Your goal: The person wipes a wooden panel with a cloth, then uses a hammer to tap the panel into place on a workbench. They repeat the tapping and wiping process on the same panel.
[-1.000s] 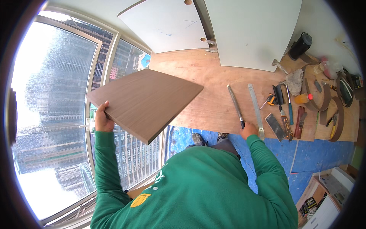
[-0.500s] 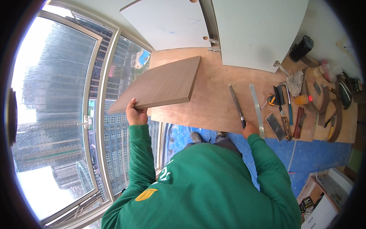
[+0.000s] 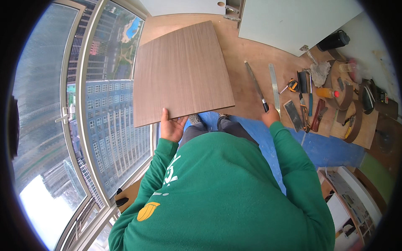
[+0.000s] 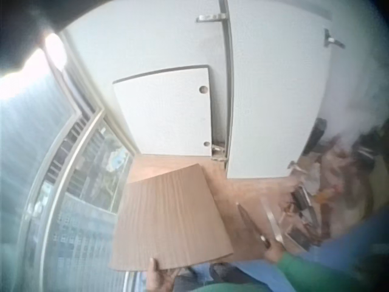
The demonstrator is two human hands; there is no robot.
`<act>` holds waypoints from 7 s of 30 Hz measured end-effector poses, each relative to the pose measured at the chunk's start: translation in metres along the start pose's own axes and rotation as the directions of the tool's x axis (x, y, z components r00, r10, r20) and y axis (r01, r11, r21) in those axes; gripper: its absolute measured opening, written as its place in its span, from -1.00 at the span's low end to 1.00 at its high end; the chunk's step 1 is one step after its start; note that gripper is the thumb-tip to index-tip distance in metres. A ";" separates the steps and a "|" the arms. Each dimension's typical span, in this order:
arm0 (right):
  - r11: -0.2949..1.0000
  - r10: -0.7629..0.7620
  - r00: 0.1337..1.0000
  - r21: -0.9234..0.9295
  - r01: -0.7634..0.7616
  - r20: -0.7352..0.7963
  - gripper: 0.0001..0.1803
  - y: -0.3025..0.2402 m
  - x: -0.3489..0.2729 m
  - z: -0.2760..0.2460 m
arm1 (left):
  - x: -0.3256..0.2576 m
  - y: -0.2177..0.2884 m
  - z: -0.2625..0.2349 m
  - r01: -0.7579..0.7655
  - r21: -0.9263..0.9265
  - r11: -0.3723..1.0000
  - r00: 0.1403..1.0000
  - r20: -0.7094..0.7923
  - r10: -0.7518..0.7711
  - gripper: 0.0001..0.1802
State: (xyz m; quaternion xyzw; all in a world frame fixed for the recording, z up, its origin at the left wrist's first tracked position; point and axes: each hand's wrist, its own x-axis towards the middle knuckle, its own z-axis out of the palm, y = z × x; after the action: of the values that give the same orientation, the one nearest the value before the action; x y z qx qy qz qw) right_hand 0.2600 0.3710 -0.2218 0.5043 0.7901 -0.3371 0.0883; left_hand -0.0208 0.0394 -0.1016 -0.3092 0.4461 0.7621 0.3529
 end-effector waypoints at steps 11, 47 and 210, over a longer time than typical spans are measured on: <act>0.906 0.163 0.985 0.387 -0.172 0.055 -0.75 -0.001 -0.023 -0.018 | 0.068 -0.066 -0.066 0.339 0.152 0.928 0.931 0.087 -0.354 -0.18; 0.444 0.201 0.971 0.872 -0.207 0.128 -0.77 -0.203 -0.291 0.075 | -0.343 0.276 0.130 -0.571 -0.772 -0.279 -0.423 0.568 -0.706 -0.68; 0.844 0.205 0.809 0.518 0.139 -0.551 -0.52 -0.121 -0.117 0.203 | 0.272 0.029 0.038 -0.477 0.246 -0.844 0.342 0.936 0.080 -0.22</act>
State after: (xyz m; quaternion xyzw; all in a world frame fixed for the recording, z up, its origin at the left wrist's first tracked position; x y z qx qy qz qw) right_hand 0.1715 0.1267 -0.2663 0.6017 0.6426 -0.3692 -0.2979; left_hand -0.2024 0.1341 -0.2866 0.5450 0.8338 0.0785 -0.0404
